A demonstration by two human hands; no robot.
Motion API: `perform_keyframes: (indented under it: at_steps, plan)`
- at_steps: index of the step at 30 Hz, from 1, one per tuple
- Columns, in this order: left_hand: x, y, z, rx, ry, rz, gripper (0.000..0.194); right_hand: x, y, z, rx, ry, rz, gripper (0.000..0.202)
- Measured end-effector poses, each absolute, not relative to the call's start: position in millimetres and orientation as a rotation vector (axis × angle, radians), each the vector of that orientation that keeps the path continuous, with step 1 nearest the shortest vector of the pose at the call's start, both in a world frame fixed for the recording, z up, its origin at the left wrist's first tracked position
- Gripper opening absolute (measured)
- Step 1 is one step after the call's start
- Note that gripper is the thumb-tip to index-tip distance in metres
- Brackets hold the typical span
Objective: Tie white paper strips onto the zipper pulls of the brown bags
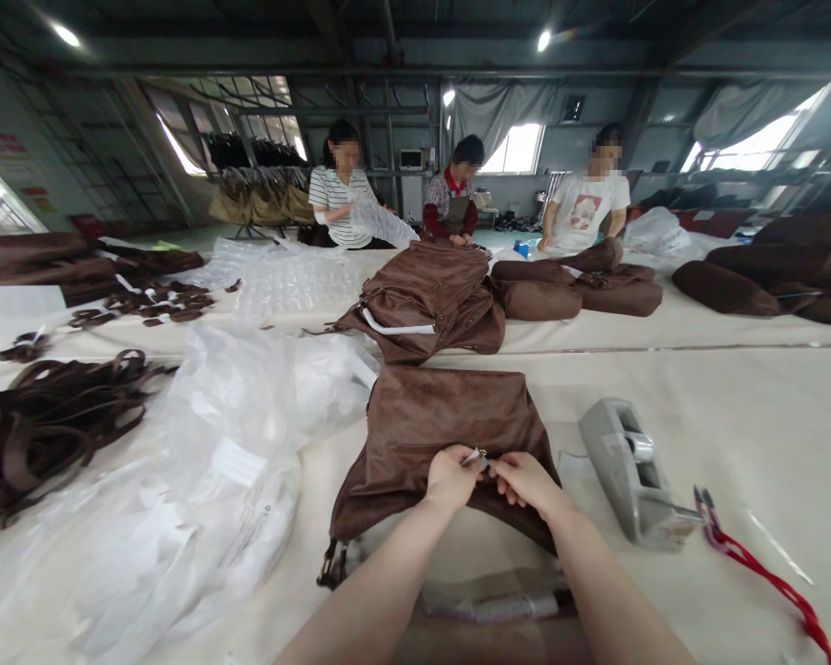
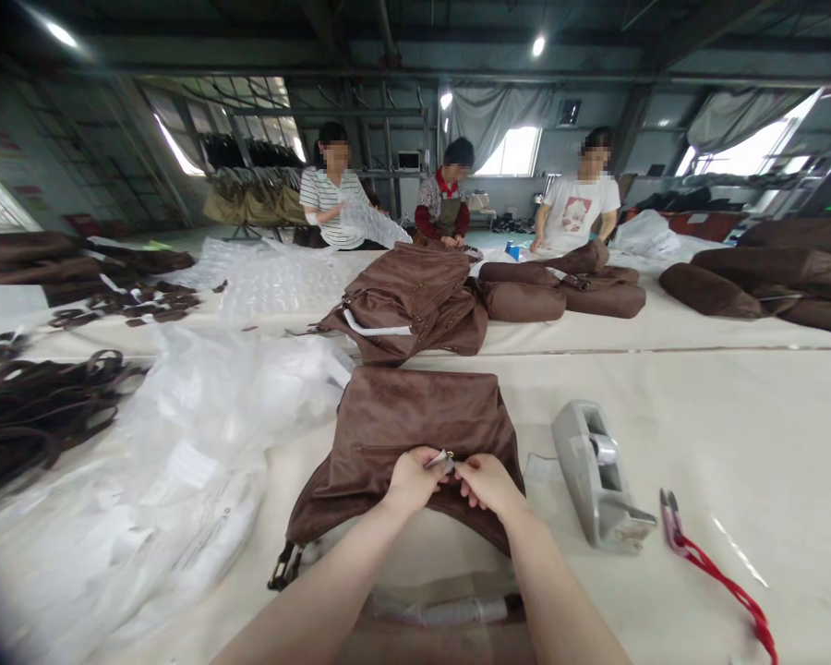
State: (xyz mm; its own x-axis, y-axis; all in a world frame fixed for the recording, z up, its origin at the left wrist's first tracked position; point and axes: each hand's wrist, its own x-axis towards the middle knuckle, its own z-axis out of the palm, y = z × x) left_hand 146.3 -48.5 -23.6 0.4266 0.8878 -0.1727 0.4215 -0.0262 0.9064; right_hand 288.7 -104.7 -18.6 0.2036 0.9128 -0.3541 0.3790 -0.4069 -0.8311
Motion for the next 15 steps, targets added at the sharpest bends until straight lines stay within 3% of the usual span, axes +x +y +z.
perform_keyframes:
  at_steps: [8,15]
  plan:
    - [145.1,-53.4,-19.2,1.665,1.189,0.613,0.015,285.6,-98.9,-22.0,-1.682,-0.983,1.213,0.013]
    - [142.3,-65.0,-17.4,2.044,1.235,0.782,0.021,284.2,-95.2,-25.7,-1.556,-0.819,1.295,0.018]
